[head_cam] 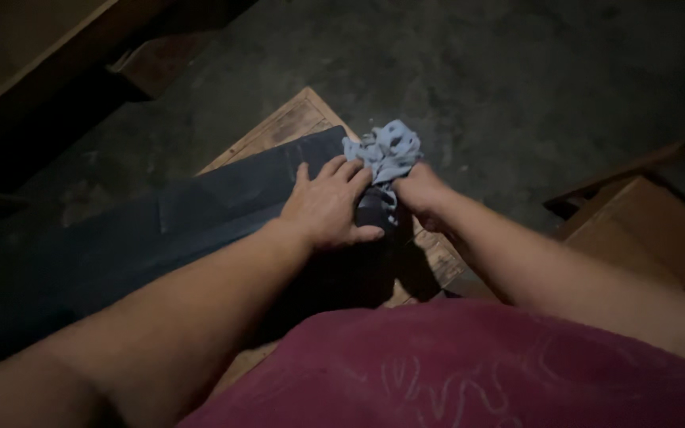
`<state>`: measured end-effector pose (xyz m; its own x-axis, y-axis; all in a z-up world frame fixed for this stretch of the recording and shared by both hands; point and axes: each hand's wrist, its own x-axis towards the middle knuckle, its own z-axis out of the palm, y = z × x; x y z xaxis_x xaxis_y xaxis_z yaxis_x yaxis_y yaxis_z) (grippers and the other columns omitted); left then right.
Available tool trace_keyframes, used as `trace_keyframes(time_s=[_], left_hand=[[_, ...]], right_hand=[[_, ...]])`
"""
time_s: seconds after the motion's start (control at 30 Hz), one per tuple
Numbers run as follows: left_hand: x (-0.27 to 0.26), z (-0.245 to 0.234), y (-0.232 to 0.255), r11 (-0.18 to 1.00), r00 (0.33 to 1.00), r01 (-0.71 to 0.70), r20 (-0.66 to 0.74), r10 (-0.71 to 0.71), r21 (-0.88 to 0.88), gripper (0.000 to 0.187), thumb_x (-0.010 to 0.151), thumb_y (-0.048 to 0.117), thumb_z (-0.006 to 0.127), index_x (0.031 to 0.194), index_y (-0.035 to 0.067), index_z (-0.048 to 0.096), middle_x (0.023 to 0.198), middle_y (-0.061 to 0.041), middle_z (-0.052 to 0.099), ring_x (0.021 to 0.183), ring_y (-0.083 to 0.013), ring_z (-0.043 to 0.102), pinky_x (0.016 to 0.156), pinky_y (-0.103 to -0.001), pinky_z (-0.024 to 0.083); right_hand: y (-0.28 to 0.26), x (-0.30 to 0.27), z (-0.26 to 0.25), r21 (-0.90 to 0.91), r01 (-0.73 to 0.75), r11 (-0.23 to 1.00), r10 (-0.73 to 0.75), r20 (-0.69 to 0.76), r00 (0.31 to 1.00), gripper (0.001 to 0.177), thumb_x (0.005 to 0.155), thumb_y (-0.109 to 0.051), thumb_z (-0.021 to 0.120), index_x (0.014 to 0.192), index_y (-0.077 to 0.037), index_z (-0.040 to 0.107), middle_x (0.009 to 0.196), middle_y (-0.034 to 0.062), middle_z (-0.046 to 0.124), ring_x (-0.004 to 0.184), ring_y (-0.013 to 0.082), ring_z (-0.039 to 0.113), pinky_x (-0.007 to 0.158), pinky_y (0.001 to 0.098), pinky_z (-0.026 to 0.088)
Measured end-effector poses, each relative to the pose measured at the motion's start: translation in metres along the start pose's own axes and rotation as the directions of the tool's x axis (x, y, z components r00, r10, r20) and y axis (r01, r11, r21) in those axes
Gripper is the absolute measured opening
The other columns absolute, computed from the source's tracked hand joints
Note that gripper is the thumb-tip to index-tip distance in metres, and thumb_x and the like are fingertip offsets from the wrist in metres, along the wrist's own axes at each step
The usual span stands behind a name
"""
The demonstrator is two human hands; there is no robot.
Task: The person wipes the exterior surfaces of a black portable speaker with a light-colored cloth. They systematically clean the top, sides, and front grill of the device, which is resting on a wooden table. The person rotates the speaker to access different angles and continues wiping until the entire visible surface is covered.
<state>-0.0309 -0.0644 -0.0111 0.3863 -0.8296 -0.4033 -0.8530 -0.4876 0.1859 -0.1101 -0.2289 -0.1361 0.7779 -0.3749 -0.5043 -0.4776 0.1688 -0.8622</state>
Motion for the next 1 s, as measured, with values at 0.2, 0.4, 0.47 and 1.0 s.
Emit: trace_keyframes(time_s=[0.2, 0.4, 0.47, 1.0], left_hand=[[-0.003, 0.0, 0.005, 1.0, 1.0, 0.011, -0.012, -0.011, 0.021, 0.094, 0.075, 0.064, 0.076, 0.149, 0.02, 0.041, 0.159, -0.004, 0.036, 0.151, -0.0272, 0.025, 0.115, -0.07, 0.022], [-0.005, 0.003, 0.006, 0.999, 0.999, 0.033, -0.041, -0.033, -0.001, 0.096, 0.073, 0.065, 0.077, 0.148, 0.019, 0.039, 0.159, -0.007, 0.032, 0.15, -0.0284, 0.025, 0.117, -0.066, 0.021], [-0.007, 0.004, 0.004, 0.999, 0.998, 0.045, -0.044, -0.044, 0.021, 0.101, 0.074, 0.067, 0.076, 0.15, 0.014, 0.036, 0.157, -0.009, 0.036, 0.151, -0.028, 0.027, 0.119, -0.064, 0.022], [-0.005, 0.006, 0.003, 0.999, 0.998, 0.03, -0.05, -0.031, -0.02, 0.102, 0.072, 0.067, 0.076, 0.15, 0.014, 0.038, 0.157, -0.009, 0.038, 0.15, -0.0288, 0.027, 0.119, -0.063, 0.021]], right_hand=[[0.025, -0.001, 0.0, -0.155, -0.003, 0.988, 0.012, 0.053, 0.999, 0.038, 0.095, -0.018, 0.054, 0.131, -0.012, 0.066, 0.117, 0.0043, 0.073, 0.099, 0.0171, 0.069, 0.077, 0.0339, 0.056], [0.005, -0.001, -0.004, 0.046, -0.248, 0.968, 0.24, 0.126, 0.963, 0.041, 0.1, -0.04, 0.05, 0.127, -0.014, 0.066, 0.115, 0.0066, 0.074, 0.098, 0.0198, 0.071, 0.075, 0.0377, 0.057], [-0.006, 0.005, -0.024, 0.166, -0.263, 0.95, 0.223, 0.227, 0.948, 0.039, 0.102, -0.036, 0.055, 0.125, -0.008, 0.069, 0.11, 0.0094, 0.07, 0.095, 0.0217, 0.067, 0.072, 0.0376, 0.057], [0.075, 0.025, 0.005, -0.09, -0.393, 0.915, 0.4, 0.079, 0.913, 0.039, 0.098, -0.041, 0.056, 0.123, -0.015, 0.07, 0.108, 0.01, 0.077, 0.083, 0.0226, 0.071, 0.061, 0.0403, 0.054]])
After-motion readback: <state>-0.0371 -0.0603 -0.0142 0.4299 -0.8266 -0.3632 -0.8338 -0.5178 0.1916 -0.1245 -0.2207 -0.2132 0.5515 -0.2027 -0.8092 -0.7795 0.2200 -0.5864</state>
